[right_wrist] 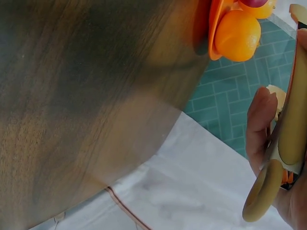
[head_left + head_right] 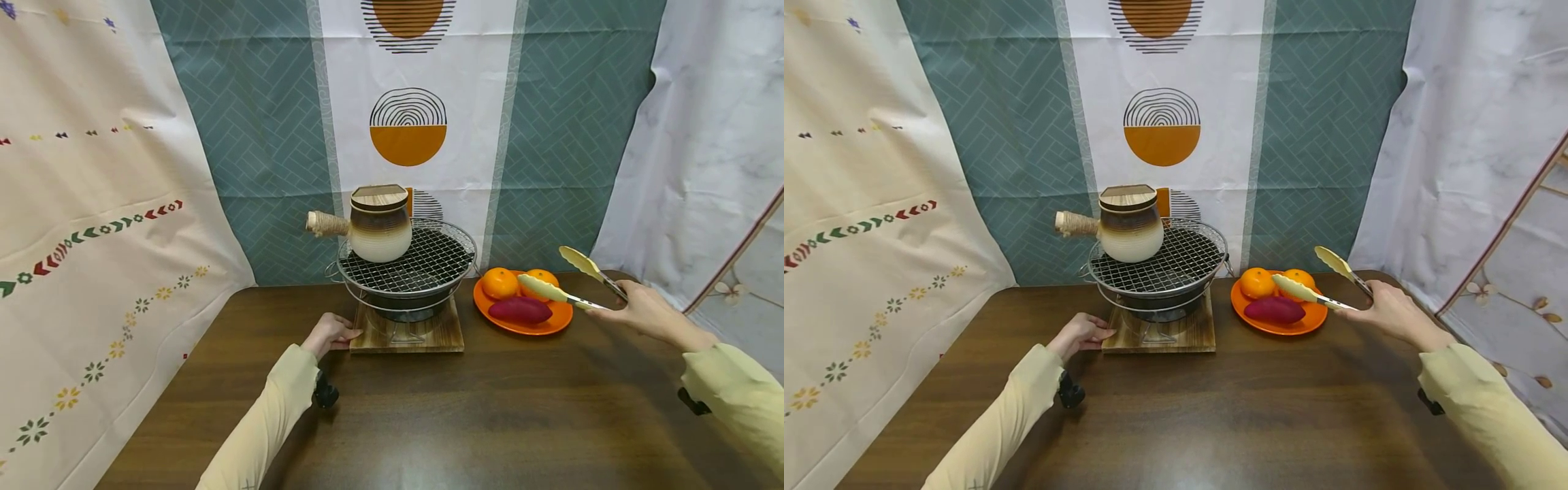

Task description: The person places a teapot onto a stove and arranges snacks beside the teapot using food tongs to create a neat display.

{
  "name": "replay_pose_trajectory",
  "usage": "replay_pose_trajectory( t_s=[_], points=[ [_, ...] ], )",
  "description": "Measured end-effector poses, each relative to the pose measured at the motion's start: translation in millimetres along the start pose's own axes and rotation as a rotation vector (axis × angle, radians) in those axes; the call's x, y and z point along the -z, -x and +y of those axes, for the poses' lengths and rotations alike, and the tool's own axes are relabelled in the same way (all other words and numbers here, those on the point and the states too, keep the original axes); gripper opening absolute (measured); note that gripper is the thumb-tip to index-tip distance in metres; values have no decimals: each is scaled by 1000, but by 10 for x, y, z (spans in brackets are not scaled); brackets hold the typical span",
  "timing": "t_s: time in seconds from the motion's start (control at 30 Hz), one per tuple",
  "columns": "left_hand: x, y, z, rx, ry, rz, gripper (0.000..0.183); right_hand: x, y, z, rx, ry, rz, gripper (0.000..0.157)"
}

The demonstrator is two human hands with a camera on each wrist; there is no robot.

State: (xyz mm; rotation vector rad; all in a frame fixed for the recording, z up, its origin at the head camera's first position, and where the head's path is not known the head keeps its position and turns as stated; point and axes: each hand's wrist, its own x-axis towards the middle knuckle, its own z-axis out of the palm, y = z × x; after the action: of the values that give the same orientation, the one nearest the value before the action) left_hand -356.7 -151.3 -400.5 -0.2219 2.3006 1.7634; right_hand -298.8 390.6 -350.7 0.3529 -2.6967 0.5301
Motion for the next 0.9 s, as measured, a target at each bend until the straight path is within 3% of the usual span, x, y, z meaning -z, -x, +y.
replay_pose_trajectory(
  t_s=[0.47,0.9],
  points=[
    [1,14,11,-8,-8,5,41,32,-18,-39,-130,-24,-180,54],
    [5,11,-9,-14,-1,-5,43,35,-57,-46,-139,-28,-237,51]
  ],
)
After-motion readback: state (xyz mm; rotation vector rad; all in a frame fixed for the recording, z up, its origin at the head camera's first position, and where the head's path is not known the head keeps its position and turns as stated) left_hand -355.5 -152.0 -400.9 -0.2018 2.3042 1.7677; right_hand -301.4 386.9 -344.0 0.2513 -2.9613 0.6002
